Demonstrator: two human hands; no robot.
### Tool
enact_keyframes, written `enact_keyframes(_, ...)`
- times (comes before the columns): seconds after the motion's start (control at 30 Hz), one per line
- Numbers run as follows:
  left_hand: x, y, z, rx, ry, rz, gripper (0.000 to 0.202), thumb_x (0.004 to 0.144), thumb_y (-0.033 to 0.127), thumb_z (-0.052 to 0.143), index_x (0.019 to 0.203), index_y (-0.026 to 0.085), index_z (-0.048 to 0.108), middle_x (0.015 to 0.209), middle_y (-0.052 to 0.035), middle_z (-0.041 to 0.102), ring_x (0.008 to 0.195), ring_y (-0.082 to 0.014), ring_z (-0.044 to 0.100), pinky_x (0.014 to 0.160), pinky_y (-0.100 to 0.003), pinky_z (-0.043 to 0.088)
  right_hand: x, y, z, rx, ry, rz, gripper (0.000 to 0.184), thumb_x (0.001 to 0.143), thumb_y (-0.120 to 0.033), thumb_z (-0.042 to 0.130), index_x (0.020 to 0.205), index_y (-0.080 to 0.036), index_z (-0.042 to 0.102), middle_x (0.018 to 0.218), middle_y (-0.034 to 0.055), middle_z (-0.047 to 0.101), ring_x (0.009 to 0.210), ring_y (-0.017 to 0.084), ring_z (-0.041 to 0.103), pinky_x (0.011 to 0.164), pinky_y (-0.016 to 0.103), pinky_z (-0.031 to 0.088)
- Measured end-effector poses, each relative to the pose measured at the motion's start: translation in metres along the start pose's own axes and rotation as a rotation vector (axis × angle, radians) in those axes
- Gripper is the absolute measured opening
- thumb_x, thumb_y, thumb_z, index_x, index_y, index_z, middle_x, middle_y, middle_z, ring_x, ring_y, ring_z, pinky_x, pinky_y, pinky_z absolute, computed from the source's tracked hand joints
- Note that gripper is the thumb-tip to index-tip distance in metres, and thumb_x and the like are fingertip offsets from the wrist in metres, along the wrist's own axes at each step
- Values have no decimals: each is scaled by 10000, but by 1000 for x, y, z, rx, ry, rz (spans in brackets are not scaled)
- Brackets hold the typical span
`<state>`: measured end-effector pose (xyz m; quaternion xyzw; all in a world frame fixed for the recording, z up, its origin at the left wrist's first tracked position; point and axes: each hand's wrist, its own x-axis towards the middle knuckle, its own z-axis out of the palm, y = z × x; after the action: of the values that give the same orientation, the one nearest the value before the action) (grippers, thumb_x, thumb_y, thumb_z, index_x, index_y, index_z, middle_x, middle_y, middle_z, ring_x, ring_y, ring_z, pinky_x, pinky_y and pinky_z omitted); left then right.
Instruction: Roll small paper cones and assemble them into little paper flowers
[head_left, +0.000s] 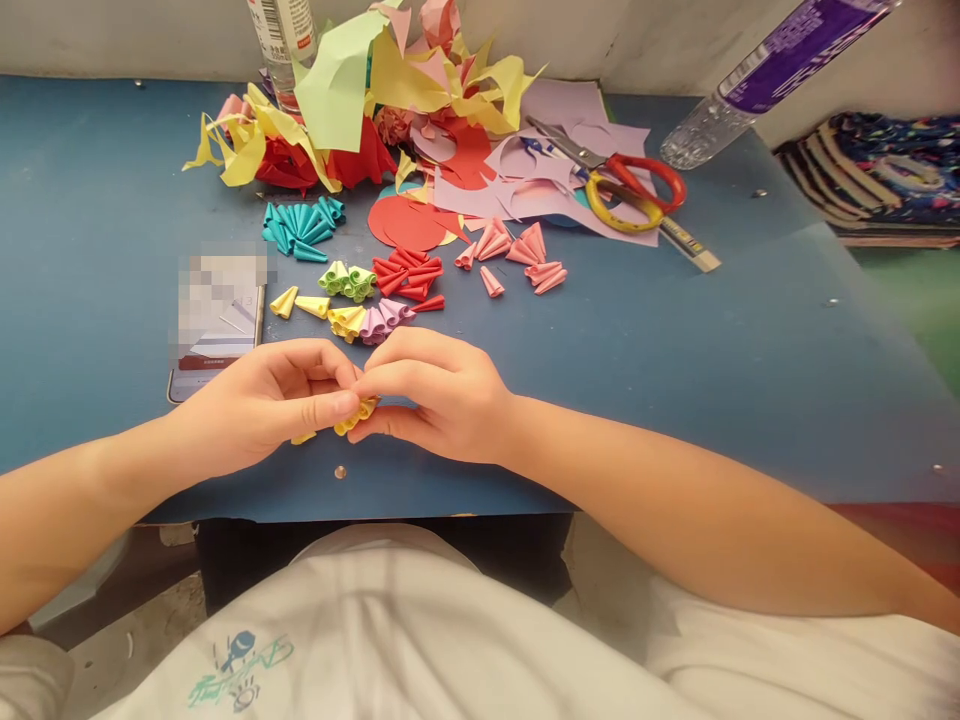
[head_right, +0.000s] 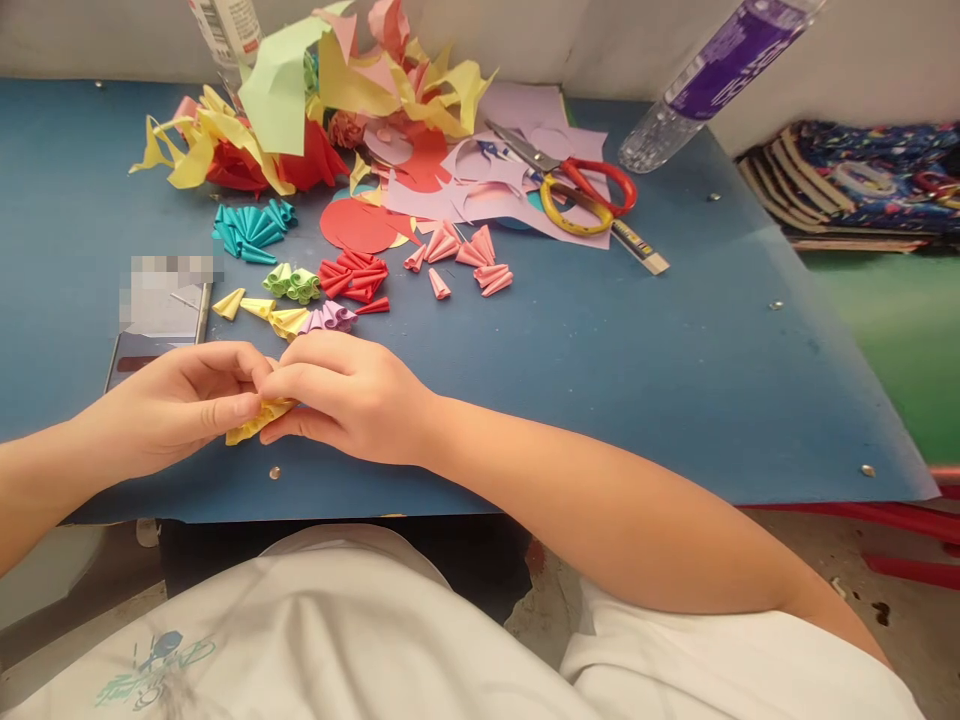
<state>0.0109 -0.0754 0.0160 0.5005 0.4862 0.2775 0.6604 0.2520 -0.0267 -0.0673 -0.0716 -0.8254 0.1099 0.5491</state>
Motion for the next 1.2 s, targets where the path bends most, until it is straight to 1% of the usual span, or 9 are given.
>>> enact_keyframes(0.13,-1,8,2,-10,8,3,522,874,561,1247,944,227,851,845,-22,840,810,-196,793,753,-279,653,1,0,2,30,47,12,79,1225,-185,866,1186,-132,821,1070,13,818,944,115,786,913,221,724)
enact_keyframes(0.3,0,10,2,5,1,-25,516,844,519,1272,913,208,866,830,-19,841,759,-157,736,697,-237,609,-3,1,2,137,74,73,166,1254,-252,868,1128,-160,811,1018,-12,805,901,93,773,875,198,703)
enact_keyframes(0.4,1,9,2,27,10,-32,532,841,518,1274,895,203,849,826,-16,836,757,-150,727,679,-224,592,4,2,-1,180,-108,113,260,1250,-427,921,1176,-200,815,1110,21,819,974,143,802,930,287,746)
enact_keyframes(0.5,1,11,1,33,-2,-36,539,850,539,1266,895,210,842,833,-19,840,773,-164,755,697,-236,620,25,2,-2,178,-383,168,528,1086,-671,1079,1275,-232,856,1269,83,838,1132,238,831,1050,435,779)
enact_keyframes(0.63,2,14,-2,30,-39,-51,509,830,541,1273,877,230,872,810,-24,840,767,-188,787,707,-261,659,54,-3,-1,196,-393,218,657,1030,-809,1078,1291,-240,881,1304,113,844,1194,278,836,1096,502,788)
enact_keyframes(0.8,3,13,-7,26,-85,-86,476,803,505,1283,878,227,905,816,-46,864,745,-199,804,658,-258,636,36,-4,-5,268,-391,295,577,1044,-735,1097,1253,-233,904,1237,107,863,1125,270,848,1039,488,801)
enact_keyframes(0.93,4,13,-8,38,-84,-117,452,777,451,1287,836,228,898,823,-44,877,705,-174,770,605,-229,577,-1,-1,-5,401,-253,413,319,1239,-518,935,1167,-207,912,1133,81,867,983,201,832,923,382,780)
enact_keyframes(1.13,3,11,-11,-69,-120,-149,427,795,448,1301,823,223,939,937,-75,943,851,-194,877,787,-251,706,-12,5,-2,499,-169,435,343,1312,-460,832,1134,-188,943,1067,54,877,941,160,858,919,330,785)
enact_keyframes(1.2,4,11,-12,-41,-113,-151,431,785,430,1306,816,220,931,936,-78,945,854,-197,869,745,-239,683,-10,5,-2,420,-163,391,286,1323,-410,813,1176,-197,936,1072,40,893,933,149,878,919,316,790)
